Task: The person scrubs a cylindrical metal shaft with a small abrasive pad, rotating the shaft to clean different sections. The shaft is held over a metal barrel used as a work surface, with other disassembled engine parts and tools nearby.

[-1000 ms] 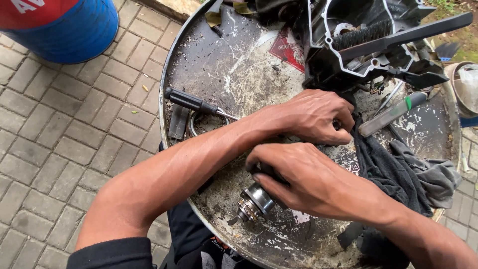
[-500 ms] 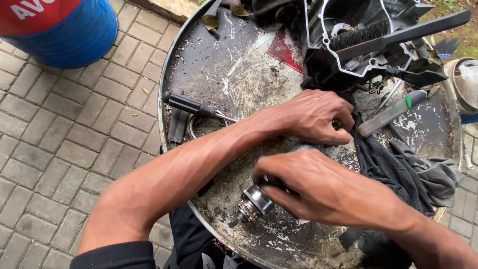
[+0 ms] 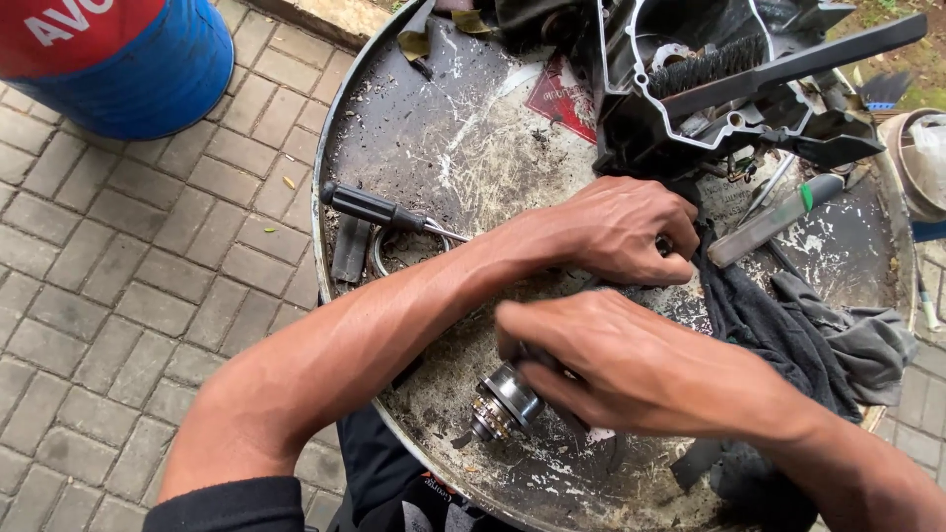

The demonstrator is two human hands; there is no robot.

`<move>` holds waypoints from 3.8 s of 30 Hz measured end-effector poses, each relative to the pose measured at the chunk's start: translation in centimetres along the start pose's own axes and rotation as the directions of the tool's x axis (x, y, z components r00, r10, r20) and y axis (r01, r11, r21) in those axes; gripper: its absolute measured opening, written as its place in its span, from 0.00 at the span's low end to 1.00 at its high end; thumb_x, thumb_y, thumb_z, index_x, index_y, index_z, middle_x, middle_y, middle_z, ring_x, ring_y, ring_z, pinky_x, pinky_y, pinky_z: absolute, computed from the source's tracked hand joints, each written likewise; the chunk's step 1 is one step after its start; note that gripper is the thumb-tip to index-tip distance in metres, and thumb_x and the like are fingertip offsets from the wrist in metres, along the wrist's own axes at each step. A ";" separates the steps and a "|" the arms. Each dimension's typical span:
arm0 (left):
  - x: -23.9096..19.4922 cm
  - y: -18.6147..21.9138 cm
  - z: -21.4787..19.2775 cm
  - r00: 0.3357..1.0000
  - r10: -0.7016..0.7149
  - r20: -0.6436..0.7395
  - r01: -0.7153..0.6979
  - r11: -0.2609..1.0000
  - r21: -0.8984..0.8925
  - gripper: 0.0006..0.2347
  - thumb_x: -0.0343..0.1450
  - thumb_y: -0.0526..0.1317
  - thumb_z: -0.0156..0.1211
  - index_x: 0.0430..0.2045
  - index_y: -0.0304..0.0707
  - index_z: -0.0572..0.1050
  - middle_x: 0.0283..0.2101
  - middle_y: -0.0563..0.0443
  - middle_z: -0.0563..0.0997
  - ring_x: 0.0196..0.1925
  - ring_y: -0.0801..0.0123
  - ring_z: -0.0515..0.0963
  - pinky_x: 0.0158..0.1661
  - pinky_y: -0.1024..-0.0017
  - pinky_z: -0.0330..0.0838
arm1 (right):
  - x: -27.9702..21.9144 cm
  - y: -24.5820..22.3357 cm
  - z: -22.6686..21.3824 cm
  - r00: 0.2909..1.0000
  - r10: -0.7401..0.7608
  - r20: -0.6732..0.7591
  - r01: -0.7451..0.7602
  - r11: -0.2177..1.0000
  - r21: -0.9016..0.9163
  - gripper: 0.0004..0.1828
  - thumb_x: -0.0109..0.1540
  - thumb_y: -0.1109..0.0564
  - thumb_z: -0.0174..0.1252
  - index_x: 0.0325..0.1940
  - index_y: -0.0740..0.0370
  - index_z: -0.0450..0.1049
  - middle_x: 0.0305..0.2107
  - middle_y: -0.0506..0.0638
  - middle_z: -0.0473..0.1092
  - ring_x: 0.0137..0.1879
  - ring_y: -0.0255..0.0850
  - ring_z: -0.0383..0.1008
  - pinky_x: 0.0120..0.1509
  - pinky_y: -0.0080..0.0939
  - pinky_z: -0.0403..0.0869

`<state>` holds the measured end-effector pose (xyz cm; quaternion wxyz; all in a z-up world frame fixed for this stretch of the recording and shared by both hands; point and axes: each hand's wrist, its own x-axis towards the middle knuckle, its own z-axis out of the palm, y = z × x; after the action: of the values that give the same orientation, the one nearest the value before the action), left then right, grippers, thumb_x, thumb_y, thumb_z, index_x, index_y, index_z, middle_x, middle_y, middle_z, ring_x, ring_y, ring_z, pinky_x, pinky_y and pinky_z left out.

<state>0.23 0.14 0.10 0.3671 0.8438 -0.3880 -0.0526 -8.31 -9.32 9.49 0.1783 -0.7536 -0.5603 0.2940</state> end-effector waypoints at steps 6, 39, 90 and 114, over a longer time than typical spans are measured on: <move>0.0 -0.2 -0.2 0.997 -0.032 0.067 0.036 0.998 -0.060 0.05 0.63 0.41 0.56 0.18 0.43 0.72 0.25 0.58 0.69 0.26 0.69 0.70 0.24 0.66 0.59 | -2.1 2.7 -2.3 0.996 0.033 -0.077 -0.022 0.990 0.141 0.08 0.62 0.54 0.60 0.44 0.52 0.79 0.30 0.43 0.82 0.29 0.30 0.83 0.29 0.26 0.83; 0.1 -0.6 0.3 1.000 0.000 0.005 0.000 1.000 0.002 0.15 0.67 0.52 0.46 0.26 0.49 0.81 0.31 0.53 0.78 0.30 0.57 0.79 0.29 0.57 0.65 | -5.2 4.0 2.6 0.836 -0.387 -0.388 0.143 0.837 -0.528 0.19 0.61 0.60 0.65 0.57 0.60 0.74 0.50 0.59 0.76 0.57 0.51 0.78 0.62 0.55 0.78; 0.0 -0.6 0.1 1.000 -0.010 0.005 0.010 0.999 -0.034 0.17 0.68 0.55 0.48 0.34 0.52 0.84 0.35 0.55 0.81 0.33 0.60 0.81 0.29 0.57 0.66 | -2.7 5.0 2.2 0.717 -0.605 -0.347 0.401 0.765 -0.504 0.10 0.66 0.58 0.61 0.51 0.61 0.77 0.39 0.53 0.78 0.46 0.47 0.79 0.51 0.50 0.80; -0.4 0.0 -0.4 1.000 0.018 0.004 -0.018 1.000 -0.021 0.15 0.67 0.52 0.46 0.25 0.48 0.80 0.32 0.52 0.79 0.31 0.57 0.79 0.30 0.55 0.64 | -2.7 1.7 1.9 0.715 -0.640 -0.282 0.468 0.738 -0.486 0.15 0.70 0.63 0.46 0.51 0.64 0.79 0.46 0.52 0.76 0.48 0.45 0.78 0.55 0.49 0.77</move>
<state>0.07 0.62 0.33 0.3755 0.8361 -0.3960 -0.0552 -8.77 -12.53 7.67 0.2296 -0.6105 -0.7553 -0.0637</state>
